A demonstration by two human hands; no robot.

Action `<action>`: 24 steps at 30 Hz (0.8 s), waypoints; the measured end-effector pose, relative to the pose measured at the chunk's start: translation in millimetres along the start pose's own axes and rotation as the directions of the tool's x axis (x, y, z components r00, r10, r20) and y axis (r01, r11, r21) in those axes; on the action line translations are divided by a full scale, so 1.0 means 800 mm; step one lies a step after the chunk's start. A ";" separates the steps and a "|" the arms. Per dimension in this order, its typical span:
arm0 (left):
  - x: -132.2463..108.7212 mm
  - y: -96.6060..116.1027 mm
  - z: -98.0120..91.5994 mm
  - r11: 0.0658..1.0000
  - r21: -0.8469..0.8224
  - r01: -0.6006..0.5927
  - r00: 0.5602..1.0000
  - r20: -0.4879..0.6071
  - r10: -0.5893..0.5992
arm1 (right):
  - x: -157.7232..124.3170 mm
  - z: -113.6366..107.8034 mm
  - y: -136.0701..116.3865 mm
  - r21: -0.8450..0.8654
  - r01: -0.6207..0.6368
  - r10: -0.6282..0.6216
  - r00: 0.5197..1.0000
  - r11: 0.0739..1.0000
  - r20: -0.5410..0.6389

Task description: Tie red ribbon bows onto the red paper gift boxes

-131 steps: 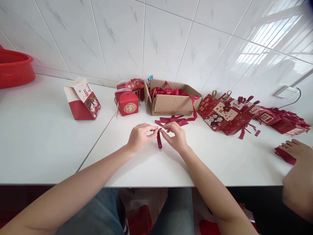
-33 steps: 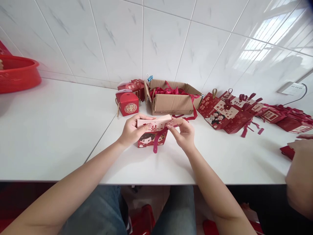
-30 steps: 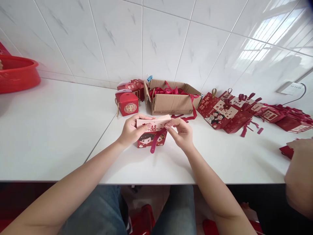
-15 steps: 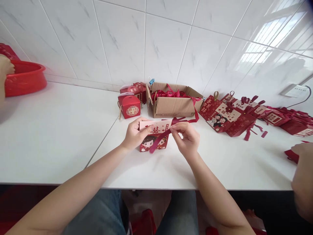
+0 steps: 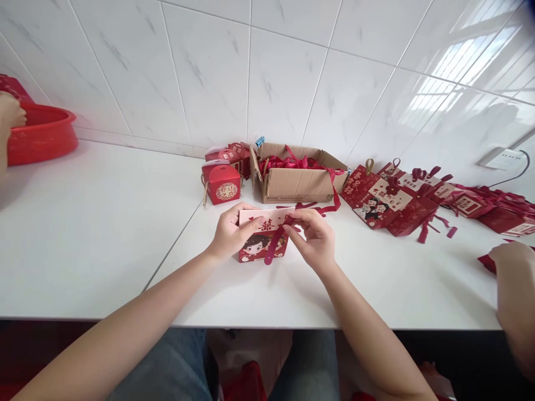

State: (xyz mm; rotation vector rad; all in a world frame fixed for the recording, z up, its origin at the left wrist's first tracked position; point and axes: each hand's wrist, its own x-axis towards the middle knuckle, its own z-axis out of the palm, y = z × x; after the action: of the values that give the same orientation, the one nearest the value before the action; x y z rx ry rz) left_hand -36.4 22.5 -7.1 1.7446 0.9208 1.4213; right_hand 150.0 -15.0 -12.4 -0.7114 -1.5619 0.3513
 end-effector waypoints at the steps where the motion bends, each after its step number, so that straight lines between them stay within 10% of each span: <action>1: 0.000 0.000 0.000 1.000 0.003 -0.001 1.000 -0.002 0.001 | 0.000 -0.001 0.000 0.010 0.002 -0.003 1.000 1.000 0.019; 9: 0.000 -0.001 0.000 1.000 0.022 -0.012 1.000 0.001 0.012 | 0.000 -0.003 -0.008 -0.012 0.059 -0.056 0.986 0.998 0.160; 24: -0.001 -0.003 0.000 0.998 0.002 -0.063 0.998 0.018 0.063 | -0.004 0.004 0.000 -0.124 0.066 -0.067 0.998 0.990 0.002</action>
State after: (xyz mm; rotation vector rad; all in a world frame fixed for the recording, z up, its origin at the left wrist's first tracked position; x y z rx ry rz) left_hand -36.4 23.4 -9.6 1.7993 0.8657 1.4428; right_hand 147.2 -16.5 -15.2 -0.7531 -1.6118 0.2056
